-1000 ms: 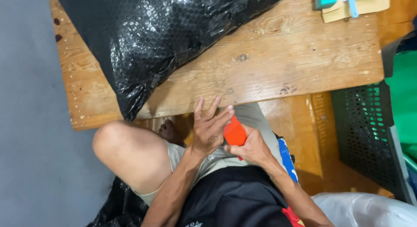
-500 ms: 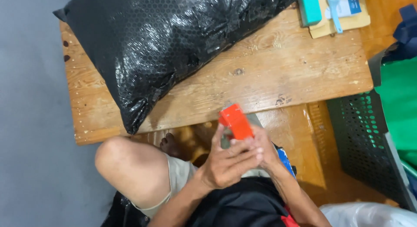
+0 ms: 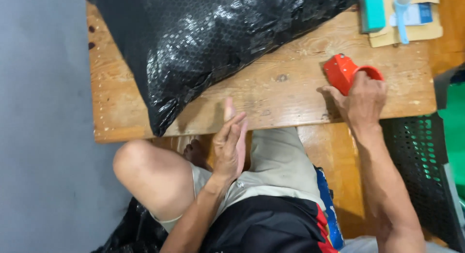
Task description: Cleaning the plastic wrapping of a pillow using a sponge and preparing packaging materials.
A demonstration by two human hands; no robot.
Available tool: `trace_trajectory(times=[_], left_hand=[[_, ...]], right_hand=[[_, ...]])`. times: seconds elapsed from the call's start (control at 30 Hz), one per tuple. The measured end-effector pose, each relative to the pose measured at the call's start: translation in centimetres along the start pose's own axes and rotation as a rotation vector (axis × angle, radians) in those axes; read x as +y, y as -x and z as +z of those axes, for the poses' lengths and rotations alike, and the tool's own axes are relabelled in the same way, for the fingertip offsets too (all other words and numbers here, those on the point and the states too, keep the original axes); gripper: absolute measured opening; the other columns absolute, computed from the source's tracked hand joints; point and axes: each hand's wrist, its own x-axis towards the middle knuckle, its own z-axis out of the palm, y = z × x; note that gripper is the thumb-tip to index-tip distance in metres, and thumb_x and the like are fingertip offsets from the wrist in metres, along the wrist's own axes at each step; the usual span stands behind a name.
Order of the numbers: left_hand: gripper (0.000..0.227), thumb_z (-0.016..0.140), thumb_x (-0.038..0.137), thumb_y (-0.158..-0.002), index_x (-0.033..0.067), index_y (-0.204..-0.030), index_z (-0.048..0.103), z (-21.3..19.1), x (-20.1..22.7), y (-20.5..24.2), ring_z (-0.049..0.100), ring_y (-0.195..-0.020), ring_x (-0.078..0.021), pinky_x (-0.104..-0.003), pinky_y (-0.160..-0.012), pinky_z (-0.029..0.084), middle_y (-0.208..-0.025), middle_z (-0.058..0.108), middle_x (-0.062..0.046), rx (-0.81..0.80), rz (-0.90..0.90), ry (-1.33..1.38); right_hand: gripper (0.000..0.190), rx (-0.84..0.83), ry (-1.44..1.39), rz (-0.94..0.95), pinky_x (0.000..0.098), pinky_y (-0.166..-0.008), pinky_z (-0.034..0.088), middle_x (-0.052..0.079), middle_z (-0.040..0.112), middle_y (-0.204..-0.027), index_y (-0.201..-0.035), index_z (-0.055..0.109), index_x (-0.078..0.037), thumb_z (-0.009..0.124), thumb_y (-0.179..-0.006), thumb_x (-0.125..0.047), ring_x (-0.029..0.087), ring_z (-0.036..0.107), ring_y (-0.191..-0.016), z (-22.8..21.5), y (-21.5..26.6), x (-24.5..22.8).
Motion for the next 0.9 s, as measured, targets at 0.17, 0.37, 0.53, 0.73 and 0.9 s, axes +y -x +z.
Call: trace_trajectory(times=[0.17, 0.37, 0.53, 0.73, 0.9], left_hand=[[0.058, 0.062, 0.05, -0.104, 0.0094, -0.145, 0.056, 0.1, 1.2, -0.7, -0.002, -0.16, -0.0254, -0.05, -0.125, 0.007, -0.173, 0.011, -0.008, -0.154, -0.185, 0.328], [0.094, 0.034, 0.081, -0.093, 0.0129, -0.157, 0.041, 0.6, 0.6, -0.2, 0.001, -0.159, -0.0237, -0.055, -0.121, 0.009, -0.171, 0.017, -0.004, -0.147, -0.337, 0.445], [0.114, 0.013, 0.095, -0.084, 0.0137, -0.16, 0.034, 0.0, 0.5, 1.0, 0.008, -0.158, -0.024, -0.055, -0.124, 0.003, -0.171, 0.017, -0.007, -0.095, -0.324, 0.296], [0.106, 0.008, 0.088, -0.091, 0.0128, -0.159, 0.039, -1.5, 1.9, 1.6, -0.005, -0.158, -0.033, -0.059, -0.125, -0.001, -0.174, -0.005, -0.012, -0.111, -0.155, -0.055], [0.074, 0.049, 0.073, -0.096, 0.0238, -0.151, 0.053, -3.5, 4.0, 2.1, 0.022, -0.153, -0.0482, -0.057, -0.127, 0.022, -0.172, 0.005, -0.025, -0.081, 0.239, -0.937]], right_hand=[[0.06, 0.28, -0.291, -0.085, 0.0518, -0.094, 0.045, 0.022, 0.057, -0.114, -0.119, 0.06, 0.01, 0.071, -0.109, -0.048, 0.04, 0.054, -0.103, -5.0, -2.3, -2.9], [0.037, -0.068, -1.299, 0.236, 0.0389, -0.095, 0.057, 0.017, 0.068, -0.111, -0.123, 0.064, 0.005, 0.077, -0.088, 0.006, 0.026, 0.069, -0.099, -10.5, -1.4, -12.0], [0.039, -0.526, -1.721, 0.22, 0.0306, -0.091, 0.059, 0.011, 0.078, -0.099, -0.119, 0.072, -0.003, 0.083, -0.082, -0.005, 0.013, 0.074, -0.094, -10.5, -1.8, -17.0], [0.036, -0.659, -1.706, 0.379, 0.0254, -0.074, 0.063, 0.015, 0.077, -0.094, -0.109, 0.069, 0.003, 0.085, -0.077, 0.003, 0.013, 0.075, -0.083, -9.2, -1.2, -18.7], [0.034, -0.613, -1.605, 0.293, 0.0261, -0.072, 0.063, 0.018, 0.078, -0.094, -0.109, 0.065, 0.004, 0.083, -0.08, 0.006, 0.016, 0.076, -0.083, -10.8, -0.9, -20.0]])
